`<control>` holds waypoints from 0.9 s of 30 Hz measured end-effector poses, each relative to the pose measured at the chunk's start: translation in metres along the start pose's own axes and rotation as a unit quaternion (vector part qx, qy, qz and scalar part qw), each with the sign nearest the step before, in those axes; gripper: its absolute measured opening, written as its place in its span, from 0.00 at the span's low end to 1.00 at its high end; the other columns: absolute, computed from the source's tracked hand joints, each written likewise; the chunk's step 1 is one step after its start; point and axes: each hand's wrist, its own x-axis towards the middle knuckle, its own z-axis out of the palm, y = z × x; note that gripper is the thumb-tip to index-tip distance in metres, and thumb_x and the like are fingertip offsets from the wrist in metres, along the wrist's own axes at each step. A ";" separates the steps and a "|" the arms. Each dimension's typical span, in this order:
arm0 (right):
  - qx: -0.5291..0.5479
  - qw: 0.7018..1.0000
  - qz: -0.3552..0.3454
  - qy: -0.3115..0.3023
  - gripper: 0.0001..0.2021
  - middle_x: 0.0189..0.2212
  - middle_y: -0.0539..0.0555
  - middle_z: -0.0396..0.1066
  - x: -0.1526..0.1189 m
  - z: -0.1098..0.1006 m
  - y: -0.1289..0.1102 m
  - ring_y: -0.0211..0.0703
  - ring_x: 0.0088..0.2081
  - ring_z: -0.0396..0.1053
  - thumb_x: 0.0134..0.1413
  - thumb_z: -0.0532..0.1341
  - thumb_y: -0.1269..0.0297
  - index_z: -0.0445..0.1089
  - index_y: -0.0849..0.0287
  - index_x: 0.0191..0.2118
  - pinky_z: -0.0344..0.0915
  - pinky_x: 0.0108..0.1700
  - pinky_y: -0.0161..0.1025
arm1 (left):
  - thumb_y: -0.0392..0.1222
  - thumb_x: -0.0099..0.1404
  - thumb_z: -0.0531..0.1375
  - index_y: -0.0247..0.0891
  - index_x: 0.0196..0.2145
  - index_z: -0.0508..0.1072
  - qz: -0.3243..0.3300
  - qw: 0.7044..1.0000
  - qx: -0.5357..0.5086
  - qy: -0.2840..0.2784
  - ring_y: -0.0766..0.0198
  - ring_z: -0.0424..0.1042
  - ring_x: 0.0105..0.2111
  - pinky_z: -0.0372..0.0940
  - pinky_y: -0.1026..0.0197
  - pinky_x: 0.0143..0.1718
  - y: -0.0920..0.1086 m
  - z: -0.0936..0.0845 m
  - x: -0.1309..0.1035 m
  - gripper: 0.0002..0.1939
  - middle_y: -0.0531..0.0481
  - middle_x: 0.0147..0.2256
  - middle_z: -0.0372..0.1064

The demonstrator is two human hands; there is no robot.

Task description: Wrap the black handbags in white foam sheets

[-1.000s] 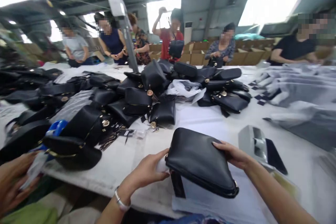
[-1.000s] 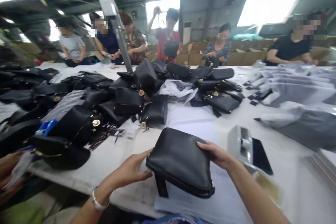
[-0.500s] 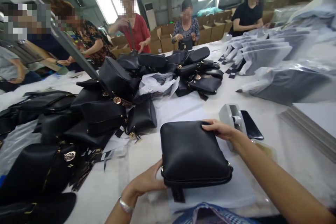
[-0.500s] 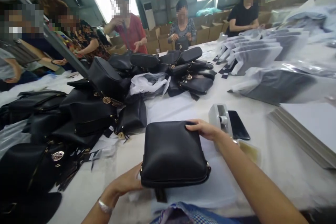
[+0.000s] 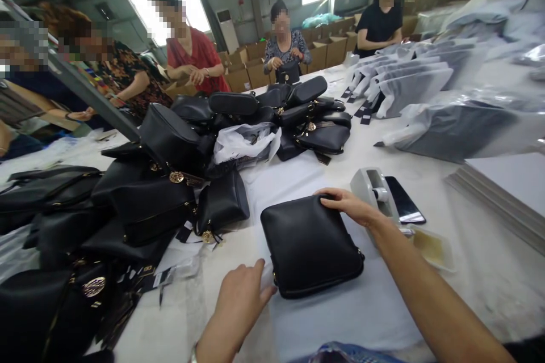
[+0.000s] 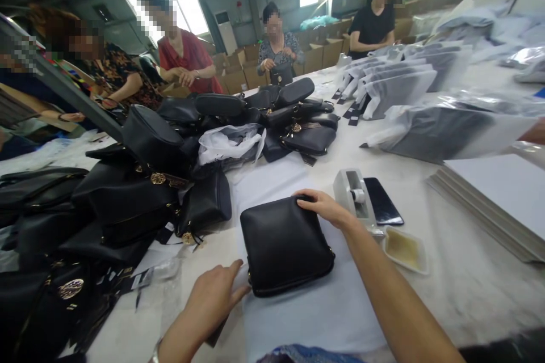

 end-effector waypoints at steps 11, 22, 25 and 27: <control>-0.151 0.968 0.020 0.198 0.40 0.65 0.56 0.57 -0.042 0.032 0.035 0.58 0.62 0.60 0.53 0.63 0.43 0.52 0.49 0.68 0.53 0.65 0.54 | 0.54 0.70 0.50 0.39 0.68 0.50 0.003 0.925 -0.351 0.145 0.49 0.64 0.60 0.64 0.51 0.54 0.010 0.028 0.041 0.34 0.36 0.64 0.57; -0.194 0.951 -0.047 0.236 0.33 0.64 0.57 0.59 -0.050 0.045 0.027 0.55 0.64 0.57 0.56 0.61 0.50 0.59 0.55 0.65 0.52 0.66 0.54 | 0.58 0.67 0.54 0.47 0.69 0.46 -0.006 0.923 -0.321 0.212 0.47 0.52 0.66 0.61 0.48 0.58 0.051 0.043 0.075 0.37 0.44 0.71 0.33; -0.278 0.918 -0.125 0.254 0.20 0.59 0.54 0.66 -0.076 0.037 0.010 0.54 0.61 0.62 0.59 0.60 0.55 0.71 0.52 0.55 0.55 0.65 0.51 | 0.59 0.68 0.51 0.49 0.69 0.43 -0.013 0.936 -0.291 0.196 0.45 0.55 0.65 0.64 0.49 0.54 0.050 0.043 0.077 0.37 0.43 0.71 0.31; -0.332 0.875 -0.173 0.308 0.16 0.57 0.52 0.68 -0.102 0.020 0.000 0.51 0.60 0.62 0.63 0.56 0.57 0.73 0.51 0.53 0.55 0.65 0.49 | 0.59 0.68 0.51 0.49 0.69 0.42 -0.016 0.941 -0.279 0.192 0.45 0.55 0.64 0.65 0.50 0.53 0.051 0.043 0.077 0.37 0.42 0.71 0.31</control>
